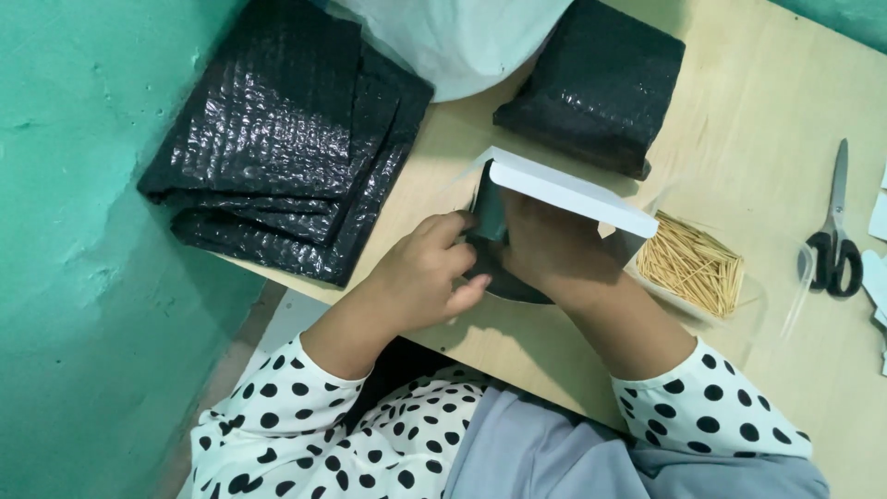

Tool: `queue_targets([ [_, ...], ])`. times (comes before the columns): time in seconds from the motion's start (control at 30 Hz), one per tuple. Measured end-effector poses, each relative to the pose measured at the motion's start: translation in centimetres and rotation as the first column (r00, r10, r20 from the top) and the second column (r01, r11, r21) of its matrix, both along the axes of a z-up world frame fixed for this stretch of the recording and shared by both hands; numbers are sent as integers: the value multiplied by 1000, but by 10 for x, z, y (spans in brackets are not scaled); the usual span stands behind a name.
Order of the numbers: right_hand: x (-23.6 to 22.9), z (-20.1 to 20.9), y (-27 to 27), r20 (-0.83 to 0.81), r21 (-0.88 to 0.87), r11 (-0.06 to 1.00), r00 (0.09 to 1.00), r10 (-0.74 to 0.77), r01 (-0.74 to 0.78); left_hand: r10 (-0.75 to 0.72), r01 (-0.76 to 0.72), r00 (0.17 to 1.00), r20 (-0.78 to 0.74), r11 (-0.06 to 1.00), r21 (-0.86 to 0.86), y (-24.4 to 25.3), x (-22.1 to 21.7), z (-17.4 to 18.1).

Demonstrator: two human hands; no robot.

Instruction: The person picks wooden sticks from a clear plastic container and places them into a small cylindrical container. After filling one container, they close it with a lid, place it into a cardboard box, and then open a second container to continue filling it with sticks.

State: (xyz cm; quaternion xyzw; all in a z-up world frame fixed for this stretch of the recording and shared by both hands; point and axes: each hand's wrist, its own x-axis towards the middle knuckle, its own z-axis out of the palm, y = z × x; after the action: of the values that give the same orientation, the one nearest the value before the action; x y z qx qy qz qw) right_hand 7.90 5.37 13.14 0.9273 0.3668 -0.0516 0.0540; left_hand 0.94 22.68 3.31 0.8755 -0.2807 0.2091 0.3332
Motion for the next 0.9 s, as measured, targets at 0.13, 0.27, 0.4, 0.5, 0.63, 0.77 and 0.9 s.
queue_targets([
  [0.13,4,4,2,-71,30,1000,997,11,-9,10,-18,996,93,995,95,-1,9,5],
  [0.27,6,-2,-2,-95,21,1000,995,-12,14,66,-102,983,171,971,214,-4,15,-6],
  [0.4,5,-12,-8,-129,7,999,991,-40,42,96,-132,984,148,956,260,-4,14,-6],
  [0.5,3,-14,-13,-146,3,998,988,-57,58,129,-175,973,190,953,248,-2,22,-26],
  [0.63,-19,-9,-29,-4,101,995,1000,-11,11,138,-191,968,212,948,255,6,31,-45],
  [0.77,-29,-22,-62,221,446,872,969,109,-199,156,-222,953,260,943,248,6,39,-40],
  [0.9,-7,-39,-86,161,726,678,987,1,-118,152,-221,955,253,936,273,-2,41,-27],
])
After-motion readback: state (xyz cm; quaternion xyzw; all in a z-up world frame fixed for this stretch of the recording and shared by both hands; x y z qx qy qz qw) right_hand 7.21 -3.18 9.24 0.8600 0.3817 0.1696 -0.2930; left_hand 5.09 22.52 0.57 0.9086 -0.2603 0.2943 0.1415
